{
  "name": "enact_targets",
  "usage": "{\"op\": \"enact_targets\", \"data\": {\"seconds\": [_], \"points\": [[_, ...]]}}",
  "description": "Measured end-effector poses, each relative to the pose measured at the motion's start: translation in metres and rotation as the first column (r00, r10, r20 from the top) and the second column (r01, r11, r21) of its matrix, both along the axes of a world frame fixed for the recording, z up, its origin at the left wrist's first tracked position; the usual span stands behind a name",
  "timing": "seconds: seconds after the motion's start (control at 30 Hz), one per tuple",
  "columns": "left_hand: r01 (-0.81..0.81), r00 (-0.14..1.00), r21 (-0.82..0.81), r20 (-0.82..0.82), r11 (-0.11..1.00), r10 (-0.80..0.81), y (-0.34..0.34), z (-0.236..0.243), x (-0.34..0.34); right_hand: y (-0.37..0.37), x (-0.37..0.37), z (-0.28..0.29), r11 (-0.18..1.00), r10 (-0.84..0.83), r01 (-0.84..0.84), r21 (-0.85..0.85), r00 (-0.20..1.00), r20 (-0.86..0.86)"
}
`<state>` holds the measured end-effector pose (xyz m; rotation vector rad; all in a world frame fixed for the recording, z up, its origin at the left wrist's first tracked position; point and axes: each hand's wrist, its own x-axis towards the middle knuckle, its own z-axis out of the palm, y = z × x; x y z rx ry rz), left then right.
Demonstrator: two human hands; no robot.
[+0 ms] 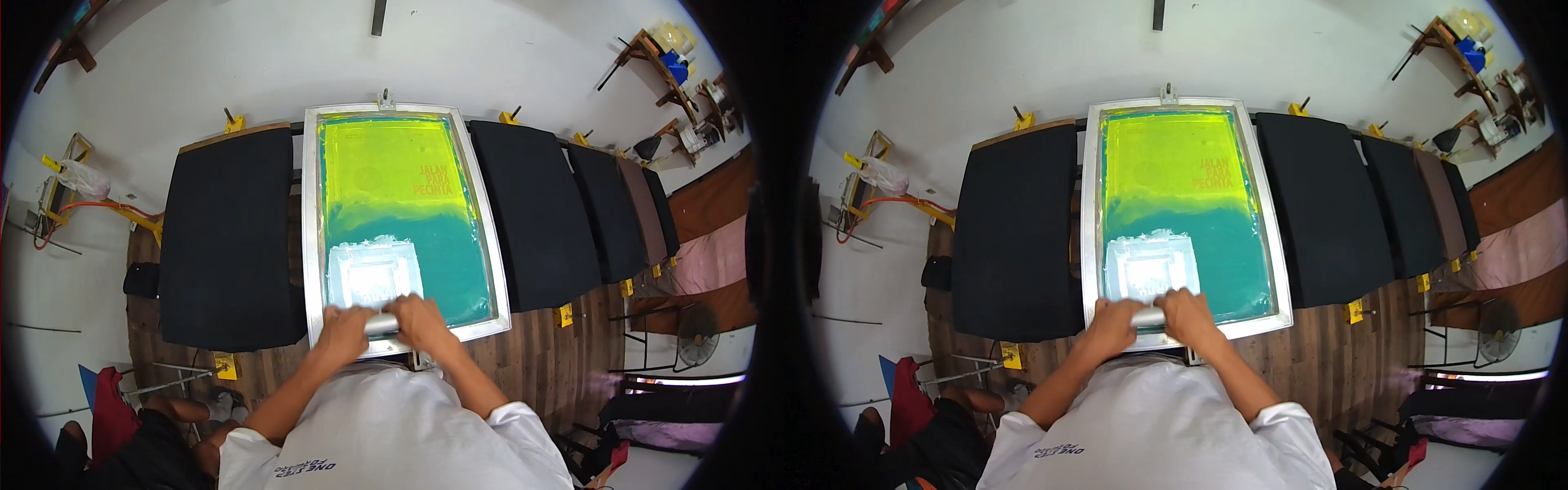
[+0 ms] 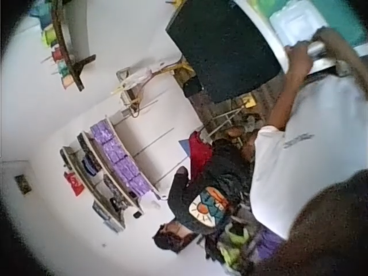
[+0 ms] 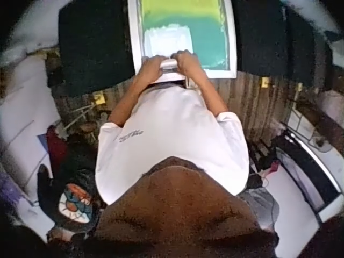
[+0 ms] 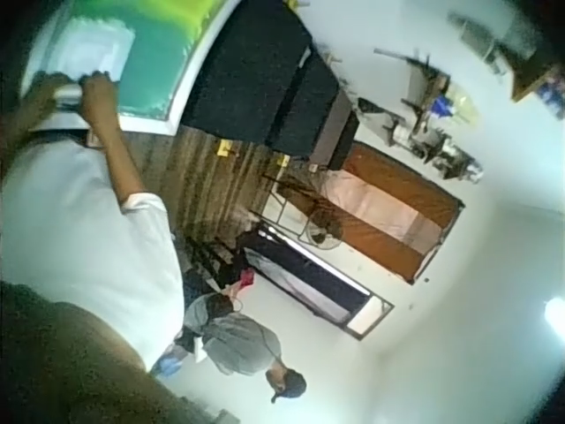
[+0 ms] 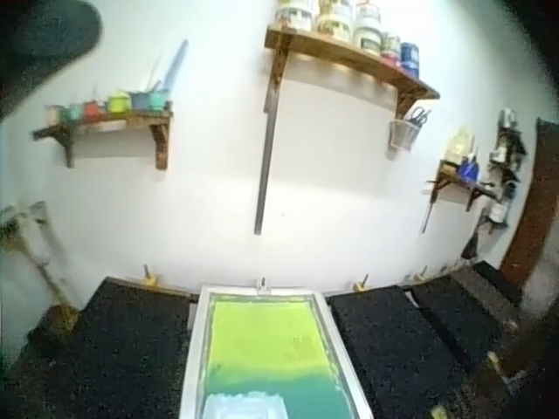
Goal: Applying ink to t-shirts using a screen printing frame and a squeegee.
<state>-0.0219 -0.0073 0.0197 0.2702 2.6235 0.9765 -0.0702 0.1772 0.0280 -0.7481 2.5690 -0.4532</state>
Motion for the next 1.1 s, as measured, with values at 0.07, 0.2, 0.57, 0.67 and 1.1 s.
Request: {"op": "enact_targets", "data": {"seconds": [0.07, 0.2, 0.57, 0.67, 1.1], "points": [[-0.057, 0.989, 0.021, -0.136, 0.998, 0.059, 0.000, -0.003, -0.024, -0.003, -0.026, 0.001, 1.000, -0.025, 0.025, -0.001, 0.998, -0.066], [-0.091, 0.977, -0.013, -0.196, 0.996, 0.087, -0.002, -0.028, -0.045, -0.010, -0.044, -0.025, 0.998, -0.041, 0.032, -0.050, 0.979, -0.201], [0.014, 0.995, -0.069, -0.098, 0.997, -0.021, 0.010, -0.013, 0.026, 0.011, 0.028, -0.009, 0.996, 0.024, -0.023, -0.086, 1.000, 0.012], [-0.041, 0.983, -0.039, -0.182, 0.998, 0.033, -0.001, -0.015, -0.022, -0.002, -0.022, -0.005, 0.985, -0.014, 0.000, -0.175, 0.997, -0.081], [-0.062, 0.983, -0.088, -0.180, 0.994, 0.045, 0.003, -0.048, -0.026, -0.004, -0.024, -0.033, 0.977, -0.076, 0.047, -0.207, 0.988, -0.136]]}}
